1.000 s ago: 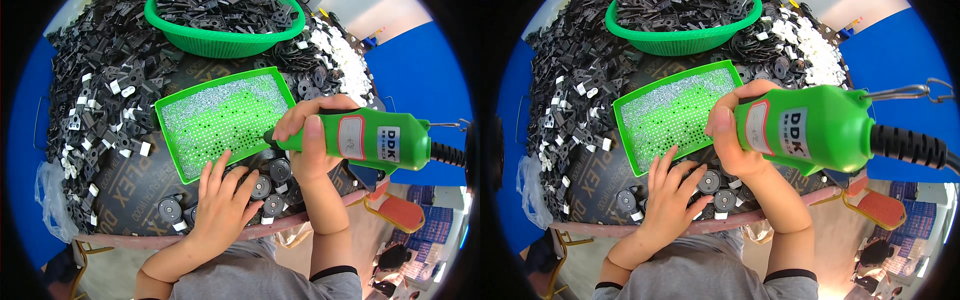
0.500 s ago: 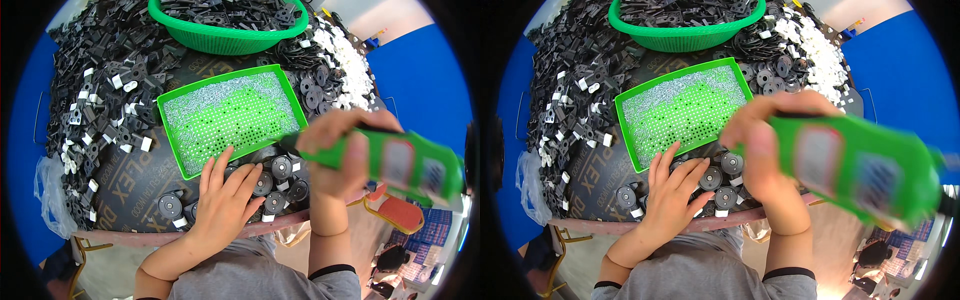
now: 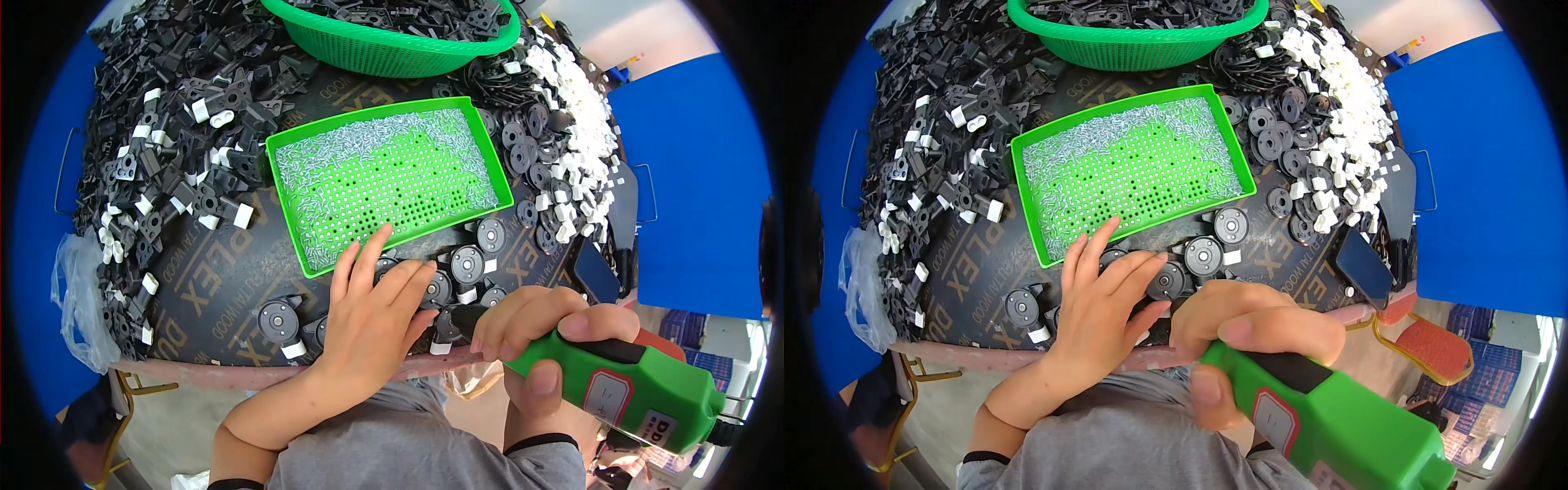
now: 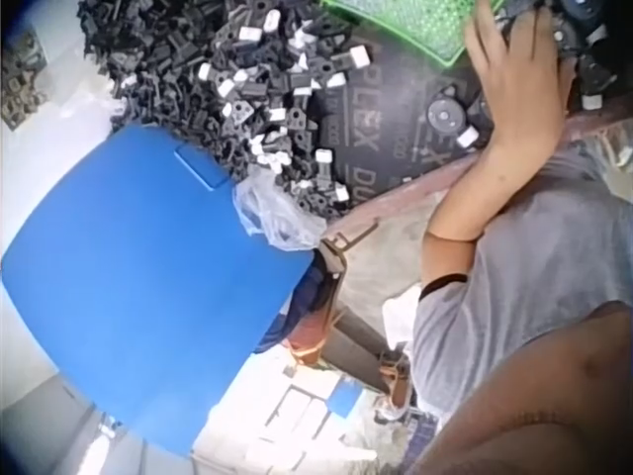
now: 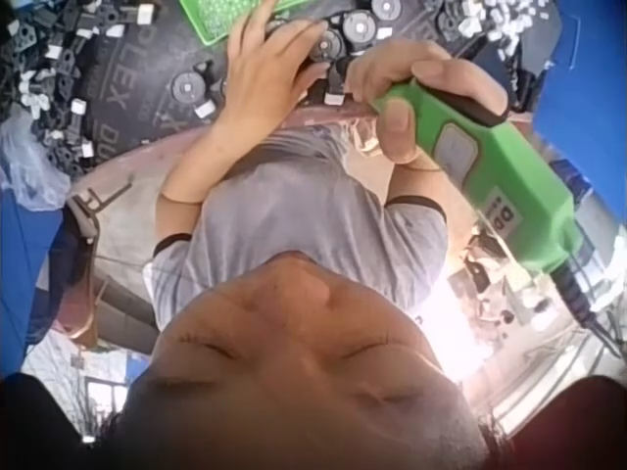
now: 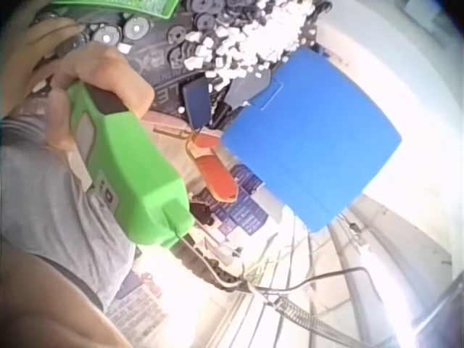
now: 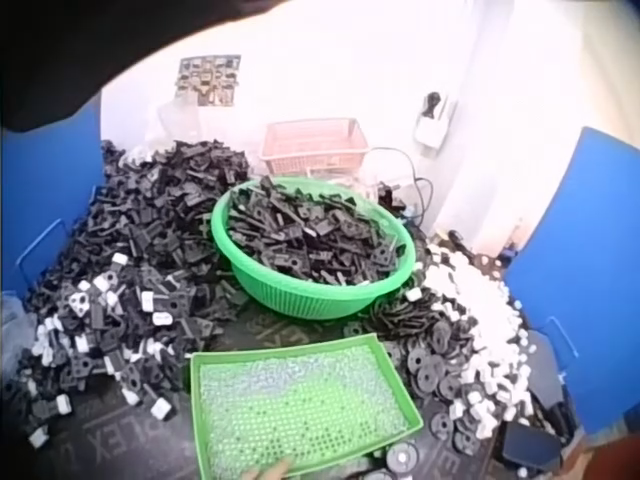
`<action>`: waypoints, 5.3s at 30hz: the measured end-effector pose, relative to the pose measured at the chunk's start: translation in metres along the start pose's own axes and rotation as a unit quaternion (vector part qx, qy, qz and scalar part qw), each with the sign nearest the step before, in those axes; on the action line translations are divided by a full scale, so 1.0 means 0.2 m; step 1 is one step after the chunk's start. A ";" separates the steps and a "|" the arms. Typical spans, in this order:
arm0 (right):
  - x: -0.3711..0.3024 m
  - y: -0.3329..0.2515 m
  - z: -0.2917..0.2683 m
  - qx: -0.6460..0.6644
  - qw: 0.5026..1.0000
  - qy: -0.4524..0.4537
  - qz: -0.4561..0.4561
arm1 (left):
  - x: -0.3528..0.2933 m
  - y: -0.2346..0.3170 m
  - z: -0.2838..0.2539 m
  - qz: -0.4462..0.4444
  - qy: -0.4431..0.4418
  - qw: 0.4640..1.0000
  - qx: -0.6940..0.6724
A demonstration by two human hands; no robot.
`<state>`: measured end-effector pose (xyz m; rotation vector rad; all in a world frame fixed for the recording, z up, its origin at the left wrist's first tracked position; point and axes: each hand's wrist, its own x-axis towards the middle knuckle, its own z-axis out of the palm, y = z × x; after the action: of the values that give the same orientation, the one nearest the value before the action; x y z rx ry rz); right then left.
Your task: Assembling small plastic and metal components using an electric screwdriver and manual manipulation.
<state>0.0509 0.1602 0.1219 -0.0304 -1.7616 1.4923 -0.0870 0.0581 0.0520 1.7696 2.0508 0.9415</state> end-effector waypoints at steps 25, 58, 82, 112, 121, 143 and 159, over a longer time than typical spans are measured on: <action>0.03 0.01 -0.05 -0.036 0.997 0.063 0.008 | 0.00 0.00 0.01 0.021 0.020 0.999 0.033; -0.41 0.26 0.15 -0.616 0.757 0.066 0.208 | -0.14 0.02 0.05 -0.043 0.075 0.988 0.127; -1.77 0.33 -0.63 -0.399 0.744 0.242 0.479 | -0.07 -0.02 0.08 0.025 0.158 0.987 0.028; -0.26 0.34 0.25 -0.515 0.844 -0.062 0.132 | -0.42 -0.05 -0.33 -0.227 0.109 0.966 0.063; -0.58 -0.21 0.04 -0.373 0.904 0.024 0.208 | -0.38 -0.14 -0.27 -0.170 0.100 0.975 0.103; -1.79 0.22 -0.71 0.064 0.811 0.482 0.324 | -0.27 0.45 1.49 0.294 -0.158 0.867 -0.370; -0.27 0.29 -0.13 -0.567 0.796 0.101 0.189 | -0.36 0.24 0.11 0.112 0.056 0.981 -0.151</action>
<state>0.0761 0.1712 0.0429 -1.1577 -2.2791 0.4037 -0.0212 -0.0027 0.0520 1.8388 1.6793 1.3651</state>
